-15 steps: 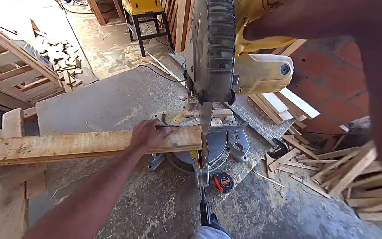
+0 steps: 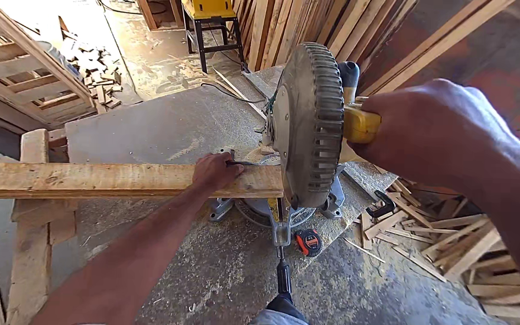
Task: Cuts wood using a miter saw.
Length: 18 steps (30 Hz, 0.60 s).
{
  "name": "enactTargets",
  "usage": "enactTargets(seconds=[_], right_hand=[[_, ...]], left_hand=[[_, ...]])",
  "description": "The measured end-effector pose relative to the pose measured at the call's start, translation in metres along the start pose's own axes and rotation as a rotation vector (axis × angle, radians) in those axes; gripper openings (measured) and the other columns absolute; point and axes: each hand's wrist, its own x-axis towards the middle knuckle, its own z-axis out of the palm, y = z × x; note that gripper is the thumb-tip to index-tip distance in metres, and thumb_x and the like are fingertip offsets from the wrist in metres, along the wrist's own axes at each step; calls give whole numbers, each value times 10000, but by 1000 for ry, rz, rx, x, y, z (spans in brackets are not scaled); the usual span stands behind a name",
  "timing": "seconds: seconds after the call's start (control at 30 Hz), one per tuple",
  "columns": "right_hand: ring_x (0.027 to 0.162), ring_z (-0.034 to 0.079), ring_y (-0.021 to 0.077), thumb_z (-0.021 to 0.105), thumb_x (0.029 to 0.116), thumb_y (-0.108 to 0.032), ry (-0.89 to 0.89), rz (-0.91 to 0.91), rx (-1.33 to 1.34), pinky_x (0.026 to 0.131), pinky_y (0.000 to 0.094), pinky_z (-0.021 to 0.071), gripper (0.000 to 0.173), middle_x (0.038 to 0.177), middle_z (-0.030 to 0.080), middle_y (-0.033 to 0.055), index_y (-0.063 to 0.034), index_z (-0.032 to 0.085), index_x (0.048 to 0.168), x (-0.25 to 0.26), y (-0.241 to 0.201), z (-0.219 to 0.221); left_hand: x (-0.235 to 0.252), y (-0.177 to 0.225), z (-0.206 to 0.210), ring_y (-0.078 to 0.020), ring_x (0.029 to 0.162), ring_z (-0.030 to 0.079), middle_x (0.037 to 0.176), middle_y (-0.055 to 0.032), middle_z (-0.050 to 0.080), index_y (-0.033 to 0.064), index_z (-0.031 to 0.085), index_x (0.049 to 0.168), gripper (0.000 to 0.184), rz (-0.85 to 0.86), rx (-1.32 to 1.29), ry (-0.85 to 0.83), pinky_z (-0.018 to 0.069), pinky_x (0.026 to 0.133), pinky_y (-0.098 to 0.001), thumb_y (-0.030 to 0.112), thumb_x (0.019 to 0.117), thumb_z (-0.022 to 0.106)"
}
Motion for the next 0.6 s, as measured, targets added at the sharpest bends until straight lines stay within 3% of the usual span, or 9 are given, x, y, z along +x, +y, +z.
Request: enactTargets(seconds=[0.27,0.4,0.6], right_hand=[[541,586,335,615,808,-348,247,25,58,425,500,353,230,605,536,70,-152,542,714,-40,-19,40],[633,631,364,571,887,-442,280,56,89,464,546,403,336,706,610,110,-123,590,783,-43,-19,53],[689,635,365,563,862,-470,266,99,104,493,573,422,356,765,616,128,-119,597,813,-52,-15,72]], left_hand=[[1,-2,2,-269,1103,633,1008,-21,721,234,725,1042,459,1,16,-12,471,985,-549,663,911,625],[2,-3,3,-258,1097,630,1018,-1,720,257,724,1049,461,-2,18,-8,471,976,-545,681,900,620],[4,-5,5,-253,1089,629,1004,-1,720,257,722,1034,455,4,14,-11,467,962,-529,679,897,617]])
